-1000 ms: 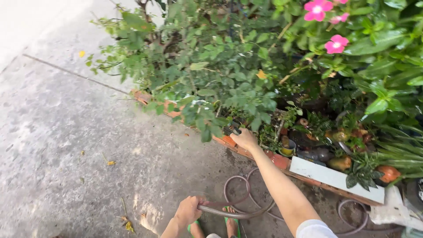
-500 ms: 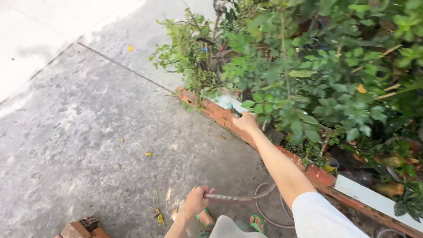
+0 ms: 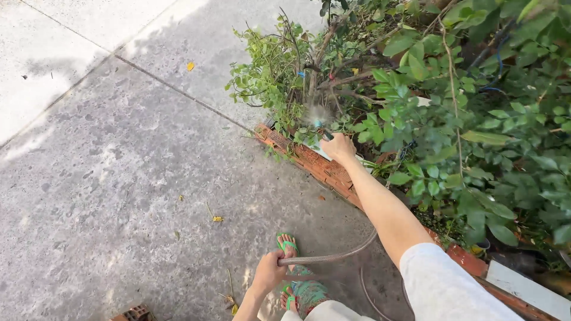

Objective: Watering various garden plants and potted flowers using a hose with a spray nozzle attachment.

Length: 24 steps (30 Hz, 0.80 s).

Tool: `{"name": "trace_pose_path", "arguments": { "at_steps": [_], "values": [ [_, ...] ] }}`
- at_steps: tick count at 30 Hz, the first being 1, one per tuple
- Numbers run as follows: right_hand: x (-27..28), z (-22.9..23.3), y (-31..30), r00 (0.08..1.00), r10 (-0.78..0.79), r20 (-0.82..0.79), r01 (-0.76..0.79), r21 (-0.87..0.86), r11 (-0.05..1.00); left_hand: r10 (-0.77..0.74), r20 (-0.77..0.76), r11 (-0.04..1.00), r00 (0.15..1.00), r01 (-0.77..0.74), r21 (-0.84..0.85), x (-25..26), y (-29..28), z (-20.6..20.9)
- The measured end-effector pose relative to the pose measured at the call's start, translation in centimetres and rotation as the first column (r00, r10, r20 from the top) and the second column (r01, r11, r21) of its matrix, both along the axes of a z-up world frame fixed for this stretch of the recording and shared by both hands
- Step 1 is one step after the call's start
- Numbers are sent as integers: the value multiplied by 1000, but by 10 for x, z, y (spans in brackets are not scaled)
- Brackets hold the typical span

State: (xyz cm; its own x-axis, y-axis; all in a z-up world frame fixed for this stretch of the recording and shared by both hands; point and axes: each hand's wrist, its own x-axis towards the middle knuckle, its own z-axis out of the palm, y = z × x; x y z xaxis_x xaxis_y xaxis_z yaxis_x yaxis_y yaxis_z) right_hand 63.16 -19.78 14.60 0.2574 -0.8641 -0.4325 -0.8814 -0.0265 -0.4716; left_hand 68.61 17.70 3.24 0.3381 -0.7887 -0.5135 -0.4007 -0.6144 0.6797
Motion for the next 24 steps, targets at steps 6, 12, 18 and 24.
{"name": "trace_pose_path", "arguments": {
  "at_steps": [6, 12, 18, 24],
  "values": [
    [82, -17, -66, 995, 71, -67, -72, 0, 997, 72, -77, 997, 994, -71, 12, 37, -63, 4],
    [155, -31, -99, 990, 106, -91, -101, 54, 993, 146, -119, 989, 982, -146, 4, 62, -91, -10],
    [192, -64, -116, 970, 182, -162, -176, 55, 983, 157, -134, 987, 979, -150, 59, 92, -107, -11],
    [191, -112, -126, 979, 118, -169, -104, 91, 990, 141, -85, 987, 986, -132, 94, 136, -116, -7]
  ]
}}
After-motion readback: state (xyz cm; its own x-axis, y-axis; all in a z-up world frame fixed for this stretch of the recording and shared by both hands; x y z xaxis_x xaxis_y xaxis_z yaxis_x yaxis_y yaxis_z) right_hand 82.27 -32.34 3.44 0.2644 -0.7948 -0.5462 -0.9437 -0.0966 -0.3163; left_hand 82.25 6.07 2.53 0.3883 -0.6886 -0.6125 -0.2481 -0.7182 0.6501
